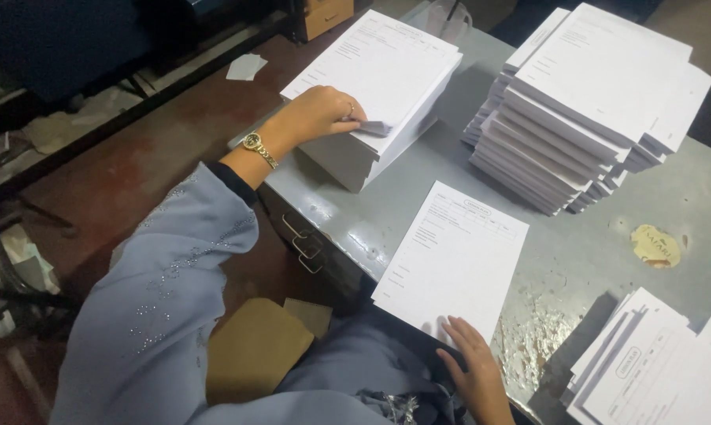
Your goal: Counting and stacking printed sheets of paper on a desk in a print shop.
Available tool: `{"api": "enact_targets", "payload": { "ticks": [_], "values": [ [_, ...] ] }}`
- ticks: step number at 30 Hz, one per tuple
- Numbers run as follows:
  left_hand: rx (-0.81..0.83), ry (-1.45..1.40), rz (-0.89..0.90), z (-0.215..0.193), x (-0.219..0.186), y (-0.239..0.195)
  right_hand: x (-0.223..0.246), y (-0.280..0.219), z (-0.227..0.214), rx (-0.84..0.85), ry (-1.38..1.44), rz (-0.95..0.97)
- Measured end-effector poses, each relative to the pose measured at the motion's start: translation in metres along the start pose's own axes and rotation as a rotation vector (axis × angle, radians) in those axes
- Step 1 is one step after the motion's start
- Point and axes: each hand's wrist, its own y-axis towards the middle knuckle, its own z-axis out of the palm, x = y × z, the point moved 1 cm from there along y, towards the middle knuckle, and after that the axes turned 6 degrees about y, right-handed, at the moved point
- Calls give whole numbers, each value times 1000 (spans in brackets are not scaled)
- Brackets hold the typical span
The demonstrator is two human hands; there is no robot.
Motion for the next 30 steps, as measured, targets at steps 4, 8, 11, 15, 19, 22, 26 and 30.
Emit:
{"api": "enact_targets", "payload": {
  "ticks": [4, 8, 11, 15, 19, 22, 26, 30],
  "values": [
    [8, -61, 5, -3, -9, -9, -5, 1, 6, -13, -5, -46],
    [-78, -21, 57, 5, -2, -8, -3, 1, 10, -4, -6, -50],
    [-82, -32, 40, 7, -1, -7, -3, 1, 8, -16, 0, -70],
    [-49, -106, -16, 15, 13, -1, -5, 3, 8, -27, 24, -85],
    [-27, -81, -4, 8, 7, -4, -6, 2, 8, 1, 9, -22],
    [-16, -16, 43, 7, 6, -5, -5, 4, 10, -21, 26, -31],
    [-61, 2, 54, 7, 3, -10, -5, 2, 9, -23, 20, -34],
    [-117, 16, 114, 5, 0, -14, -10, 1, 13, -61, 37, -75]
  ]
}}
